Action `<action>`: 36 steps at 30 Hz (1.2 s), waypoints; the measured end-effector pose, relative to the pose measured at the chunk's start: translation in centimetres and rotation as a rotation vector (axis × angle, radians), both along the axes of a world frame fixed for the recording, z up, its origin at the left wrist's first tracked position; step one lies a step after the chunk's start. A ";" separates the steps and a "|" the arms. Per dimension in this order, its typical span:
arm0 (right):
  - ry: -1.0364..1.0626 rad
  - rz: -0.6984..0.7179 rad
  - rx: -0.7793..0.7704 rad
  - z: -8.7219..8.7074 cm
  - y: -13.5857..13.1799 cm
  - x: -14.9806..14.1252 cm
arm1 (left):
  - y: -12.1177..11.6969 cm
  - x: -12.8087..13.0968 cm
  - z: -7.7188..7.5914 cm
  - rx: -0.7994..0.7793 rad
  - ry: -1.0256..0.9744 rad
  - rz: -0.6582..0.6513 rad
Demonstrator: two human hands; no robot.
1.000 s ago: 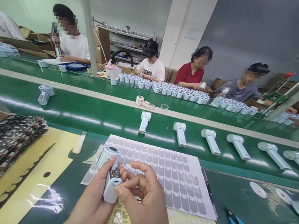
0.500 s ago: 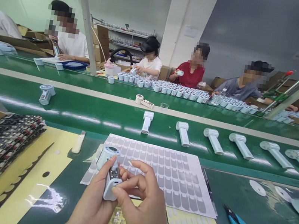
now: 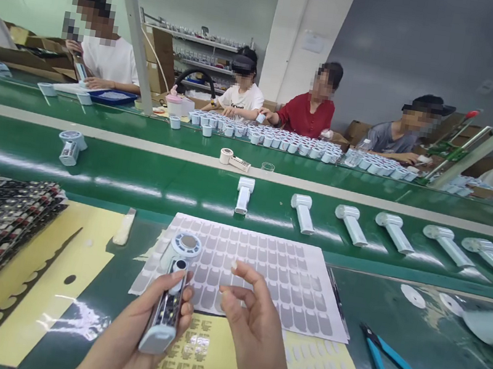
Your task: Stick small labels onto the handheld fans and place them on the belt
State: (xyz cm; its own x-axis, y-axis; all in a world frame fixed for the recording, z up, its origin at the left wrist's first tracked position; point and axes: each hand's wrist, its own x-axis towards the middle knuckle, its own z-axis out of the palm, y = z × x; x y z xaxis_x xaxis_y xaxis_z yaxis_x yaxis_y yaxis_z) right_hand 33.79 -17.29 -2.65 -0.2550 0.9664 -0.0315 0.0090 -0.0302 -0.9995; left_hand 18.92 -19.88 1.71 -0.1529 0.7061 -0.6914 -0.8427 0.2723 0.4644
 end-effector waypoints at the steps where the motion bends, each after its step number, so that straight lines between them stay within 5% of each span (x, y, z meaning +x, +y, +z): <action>1: -0.074 -0.002 0.006 -0.5 -0.1 0.4 | -0.3 -0.3 -0.7 0.008 0.123 -0.018; 7: -0.306 0.055 0.055 -2.7 -0.3 0.7 | -2.4 -1.1 -5.0 0.060 0.384 -0.154; 12: -0.485 0.045 0.187 -3.5 -0.1 -0.4 | -3.2 -0.6 -6.3 0.065 0.460 -0.143; 15: -0.493 0.051 0.236 -3.6 0.1 -0.3 | -3.3 -0.3 -6.3 0.050 0.458 -0.119; 18: -0.282 0.118 0.116 -2.9 0.5 0.7 | -3.1 -0.3 -6.1 0.014 0.428 -0.118; 26: 0.001 0.250 -0.031 1.4 0.1 1.1 | -1.8 -0.2 -4.0 0.037 0.353 -0.157; 36: -0.138 0.259 -0.051 3.7 0.4 -1.0 | 0.3 0.6 -2.9 0.107 0.286 -0.068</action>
State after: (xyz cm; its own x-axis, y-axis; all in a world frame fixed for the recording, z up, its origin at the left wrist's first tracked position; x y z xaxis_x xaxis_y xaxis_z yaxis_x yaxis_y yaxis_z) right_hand 32.80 -16.90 1.07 -0.4827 0.8661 -0.1299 0.1586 -0.0594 -0.9855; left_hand 19.51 -19.58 -1.20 -0.2803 0.7879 -0.5483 -0.6552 0.2604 0.7092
